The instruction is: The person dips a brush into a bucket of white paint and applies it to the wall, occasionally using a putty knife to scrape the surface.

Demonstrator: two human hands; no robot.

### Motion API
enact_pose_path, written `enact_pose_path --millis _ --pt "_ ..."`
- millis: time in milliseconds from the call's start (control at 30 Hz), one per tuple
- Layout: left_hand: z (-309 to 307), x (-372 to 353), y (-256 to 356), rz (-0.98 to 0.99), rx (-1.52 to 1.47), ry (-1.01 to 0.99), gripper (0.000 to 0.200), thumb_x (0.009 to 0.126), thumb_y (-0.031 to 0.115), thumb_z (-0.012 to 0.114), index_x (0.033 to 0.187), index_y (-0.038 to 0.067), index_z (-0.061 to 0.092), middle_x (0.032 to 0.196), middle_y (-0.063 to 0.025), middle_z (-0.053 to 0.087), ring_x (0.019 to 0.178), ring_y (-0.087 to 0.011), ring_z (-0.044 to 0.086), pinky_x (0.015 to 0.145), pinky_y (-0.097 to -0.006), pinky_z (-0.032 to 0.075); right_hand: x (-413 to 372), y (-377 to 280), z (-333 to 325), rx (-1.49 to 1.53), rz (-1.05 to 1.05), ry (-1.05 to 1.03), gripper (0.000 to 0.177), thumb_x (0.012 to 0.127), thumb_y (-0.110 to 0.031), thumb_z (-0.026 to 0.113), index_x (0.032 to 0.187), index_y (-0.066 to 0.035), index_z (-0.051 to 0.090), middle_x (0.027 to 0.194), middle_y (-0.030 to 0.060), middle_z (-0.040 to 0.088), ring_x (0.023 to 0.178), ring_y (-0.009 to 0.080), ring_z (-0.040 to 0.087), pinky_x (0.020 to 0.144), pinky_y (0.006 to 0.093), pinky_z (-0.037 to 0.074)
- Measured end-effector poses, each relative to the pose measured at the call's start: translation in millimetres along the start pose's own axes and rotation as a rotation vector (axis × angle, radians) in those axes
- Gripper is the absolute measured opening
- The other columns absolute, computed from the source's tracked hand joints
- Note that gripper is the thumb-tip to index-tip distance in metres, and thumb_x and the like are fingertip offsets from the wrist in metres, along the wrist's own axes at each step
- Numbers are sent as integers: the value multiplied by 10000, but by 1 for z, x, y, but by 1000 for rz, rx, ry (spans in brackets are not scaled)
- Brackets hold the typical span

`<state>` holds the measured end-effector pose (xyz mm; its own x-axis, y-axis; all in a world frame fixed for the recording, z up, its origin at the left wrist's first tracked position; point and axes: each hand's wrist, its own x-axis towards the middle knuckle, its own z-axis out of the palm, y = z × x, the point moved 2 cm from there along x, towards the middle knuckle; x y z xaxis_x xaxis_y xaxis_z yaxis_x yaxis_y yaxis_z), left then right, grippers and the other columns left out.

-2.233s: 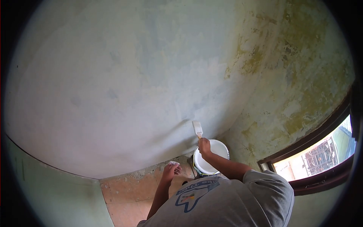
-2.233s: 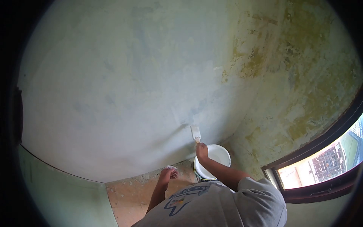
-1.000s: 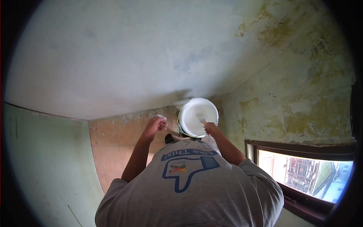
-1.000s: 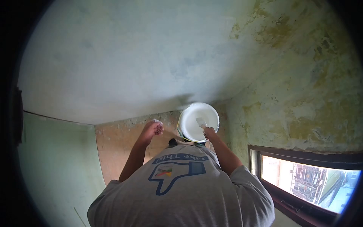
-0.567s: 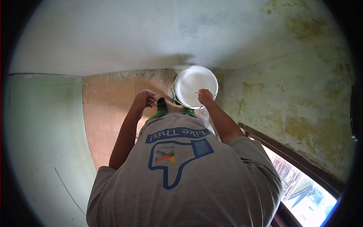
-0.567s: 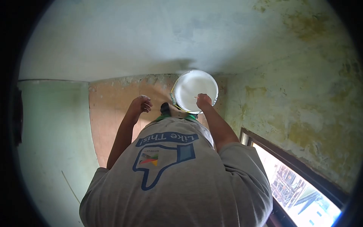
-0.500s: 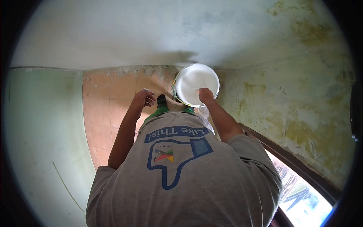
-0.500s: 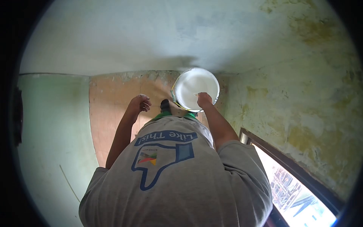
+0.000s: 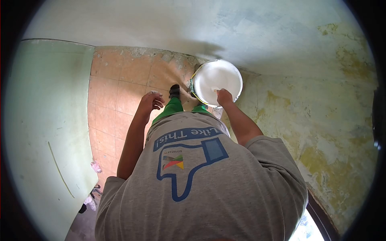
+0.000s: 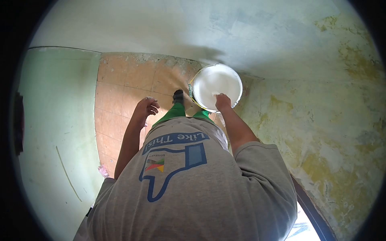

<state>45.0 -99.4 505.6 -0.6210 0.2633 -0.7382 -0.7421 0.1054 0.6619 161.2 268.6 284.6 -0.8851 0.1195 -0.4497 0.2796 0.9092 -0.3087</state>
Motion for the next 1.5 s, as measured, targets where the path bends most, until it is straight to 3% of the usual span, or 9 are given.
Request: enact_pose_path --millis 467,767,900,1067,1133,1167,1233,1433,1500 --pt "9 27 18 57 24 -82 225 952 264 547 1016 61 618 834 -79 684 701 -157 645 653 -286 495 3 1 -34 179 72 171 226 830 -241 585 852 -76 739 943 192 699 929 389 667 850 485 542" --pt "37 72 41 102 149 -254 379 1012 391 500 958 36 622 775 -103 679 621 -187 654 575 -293 521 -28 50 -23 254 668 79 441 805 -383 653 1050 -25 734 1105 223 706 1047 337 695 888 427 568" --pt "59 76 56 154 210 -319 517 1041 504 432 948 32 623 770 -91 675 621 -173 653 566 -290 518 -56 49 -22 740 909 26 455 769 -265 712 1145 -11 681 1120 208 715 1068 303 701 906 413 568" --pt "55 114 39 646 262 -223 528 1060 477 366 928 25 603 769 -82 647 629 -163 617 546 -313 492 -86 35 -7 1433 1037 -17 318 793 -156 669 1062 14 684 884 138 727 765 194 707 681 335 577" --pt "61 96 58 1267 478 -50 271 997 258 457 939 12 553 809 -150 586 669 -281 585 588 -395 474 -88 34 4 1872 728 -219 226 872 -100 656 1053 35 663 903 123 707 751 209 680 686 338 565" --pt "59 78 73 1277 481 -66 271 997 258 457 939 12 553 809 -150 586 669 -281 585 588 -395 474 -88 33 6 1884 723 -202 226 872 -100 656 1053 35 663 903 123 707 751 209 680 686 338 565" --pt "63 40 102 1753 757 -82 182 903 171 492 962 2 524 869 -204 541 740 -382 559 639 -467 459 -95 19 -10 1962 415 -215 262 944 -40 614 1187 57 595 991 121 683 844 199 671 770 340 562" --pt "61 49 111 1831 675 -122 155 894 153 484 900 -1 468 852 -205 516 721 -388 528 630 -485 441 -141 -37 -167 2076 -131 47 498 933 20 619 1385 32 409 1119 146 632 979 229 639 904 369 529" --pt "54 58 108 1627 723 -173 160 921 155 474 898 -2 461 834 -207 504 710 -370 526 620 -444 442 -150 -52 -225 1962 -283 177 486 911 37 625 1345 20 407 1103 143 614 972 228 621 875 361 517"
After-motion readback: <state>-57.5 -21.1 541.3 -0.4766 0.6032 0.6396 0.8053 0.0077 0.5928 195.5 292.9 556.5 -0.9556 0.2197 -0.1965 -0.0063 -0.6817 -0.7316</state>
